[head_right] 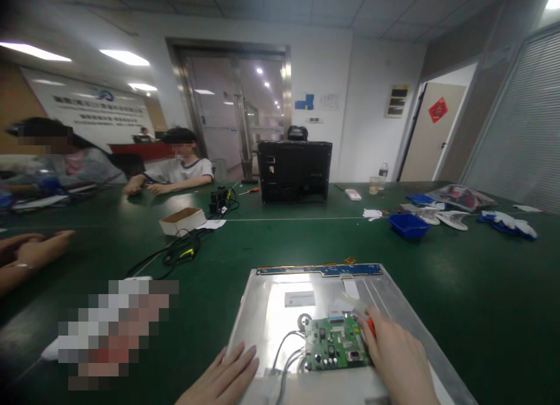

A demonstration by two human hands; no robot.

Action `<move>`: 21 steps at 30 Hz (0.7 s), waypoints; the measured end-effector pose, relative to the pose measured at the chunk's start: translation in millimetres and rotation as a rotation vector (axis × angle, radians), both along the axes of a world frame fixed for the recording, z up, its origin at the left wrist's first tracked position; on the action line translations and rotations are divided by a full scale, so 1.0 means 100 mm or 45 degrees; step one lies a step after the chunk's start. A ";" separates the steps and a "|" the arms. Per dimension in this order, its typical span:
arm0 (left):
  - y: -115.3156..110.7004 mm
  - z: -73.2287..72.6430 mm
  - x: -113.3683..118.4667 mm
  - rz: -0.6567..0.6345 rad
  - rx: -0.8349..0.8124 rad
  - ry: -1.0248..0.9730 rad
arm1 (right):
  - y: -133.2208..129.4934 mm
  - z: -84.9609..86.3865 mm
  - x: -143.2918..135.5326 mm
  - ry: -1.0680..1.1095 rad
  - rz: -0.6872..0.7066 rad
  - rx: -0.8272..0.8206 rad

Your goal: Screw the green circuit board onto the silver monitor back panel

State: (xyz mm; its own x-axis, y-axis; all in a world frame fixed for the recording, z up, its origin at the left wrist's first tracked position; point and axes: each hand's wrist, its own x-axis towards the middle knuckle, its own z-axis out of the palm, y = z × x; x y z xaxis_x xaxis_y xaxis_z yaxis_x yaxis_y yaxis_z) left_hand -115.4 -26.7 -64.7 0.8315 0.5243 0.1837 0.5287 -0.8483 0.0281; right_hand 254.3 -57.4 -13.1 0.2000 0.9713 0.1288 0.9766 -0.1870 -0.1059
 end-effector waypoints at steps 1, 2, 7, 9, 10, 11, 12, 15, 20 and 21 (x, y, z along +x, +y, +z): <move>0.03 -0.01 0.10 -0.015 0.020 0.019 | 0.04 -0.02 0.02 0.030 -0.014 0.027; 0.06 0.01 0.22 -0.027 0.021 0.041 | 0.07 -0.05 0.07 0.067 -0.008 0.055; 0.04 0.24 0.73 -0.045 -0.130 0.061 | 0.15 -0.24 0.49 0.246 0.021 0.125; 0.03 0.30 0.88 -0.029 -0.236 0.055 | 0.15 -0.28 0.68 0.319 0.041 0.131; 0.03 0.30 0.94 -0.022 -0.287 0.060 | 0.15 -0.29 0.77 0.336 0.037 0.129; 0.04 0.30 0.99 -0.023 -0.328 0.060 | 0.15 -0.30 0.85 0.335 0.035 0.127; 0.04 0.29 1.03 -0.030 -0.360 0.052 | 0.15 -0.30 0.91 0.326 0.035 0.123; 0.06 0.23 1.14 -0.057 -0.397 0.002 | 0.15 -0.30 1.07 0.276 0.036 0.129; 0.07 0.17 1.35 -0.090 -0.375 -0.038 | 0.16 -0.24 1.30 0.238 0.102 0.126; 0.07 0.16 1.40 -0.093 -0.372 -0.046 | 0.16 -0.23 1.35 0.229 0.113 0.123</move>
